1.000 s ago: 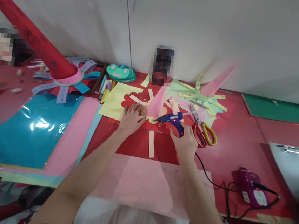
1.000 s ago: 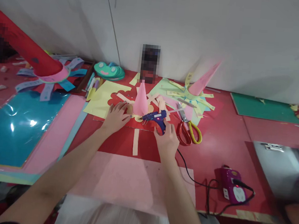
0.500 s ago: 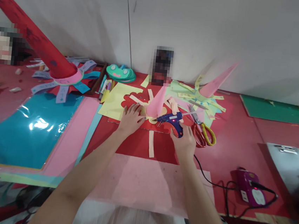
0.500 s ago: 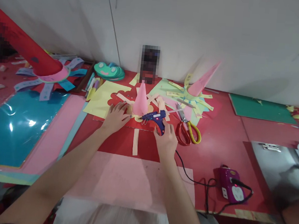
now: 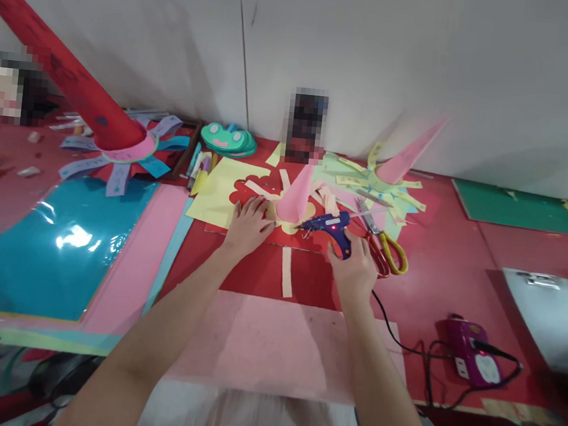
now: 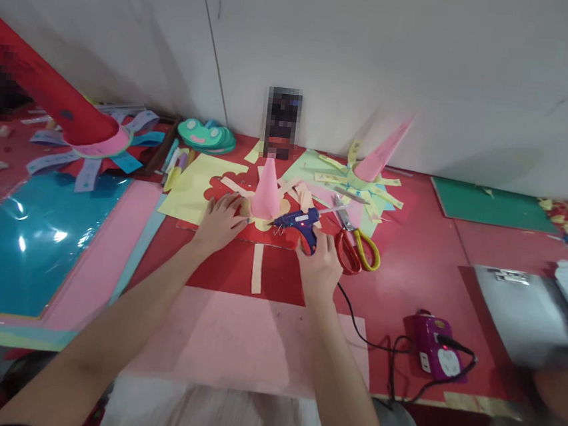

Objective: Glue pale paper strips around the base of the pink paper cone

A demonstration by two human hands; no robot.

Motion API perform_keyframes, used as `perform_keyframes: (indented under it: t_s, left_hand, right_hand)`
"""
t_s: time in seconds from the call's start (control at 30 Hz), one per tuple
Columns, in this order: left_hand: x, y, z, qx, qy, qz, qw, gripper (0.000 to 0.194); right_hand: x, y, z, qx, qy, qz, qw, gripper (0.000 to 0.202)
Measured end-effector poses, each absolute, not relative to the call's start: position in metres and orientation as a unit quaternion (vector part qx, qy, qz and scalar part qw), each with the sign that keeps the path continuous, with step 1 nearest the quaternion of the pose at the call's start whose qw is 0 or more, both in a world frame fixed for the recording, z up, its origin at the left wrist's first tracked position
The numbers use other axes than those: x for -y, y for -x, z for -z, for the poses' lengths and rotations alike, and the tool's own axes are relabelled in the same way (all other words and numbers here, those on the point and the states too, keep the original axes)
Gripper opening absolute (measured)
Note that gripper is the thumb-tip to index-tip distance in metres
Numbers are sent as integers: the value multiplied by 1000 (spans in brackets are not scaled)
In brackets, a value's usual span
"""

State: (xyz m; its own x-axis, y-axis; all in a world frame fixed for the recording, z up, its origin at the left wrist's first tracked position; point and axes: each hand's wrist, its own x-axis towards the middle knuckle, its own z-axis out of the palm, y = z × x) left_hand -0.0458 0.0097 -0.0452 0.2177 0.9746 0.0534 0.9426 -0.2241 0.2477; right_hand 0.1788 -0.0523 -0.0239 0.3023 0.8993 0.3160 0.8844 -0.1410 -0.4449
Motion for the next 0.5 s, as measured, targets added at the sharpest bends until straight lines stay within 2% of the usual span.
perform_keyframes:
  t_s: [0.2,0.33,0.43,0.5]
  left_hand:
    - [-9,44,43,-620,-773,-108,76,44]
    - [-10,45,44,-622,-767,-126,88,45]
    - [-12,48,42,-631,-748,-182,97,39]
    - [-9,47,30,-624,-730,-260,100,34]
  right_hand:
    - [52,-179,23,578,765,-32,283,42]
    - [50,-185,26,564,765,-89,299,51]
    - [48,-193,31,550,756,-136,328,59]
    - [46,-198,34,537,750,-161,352,60]
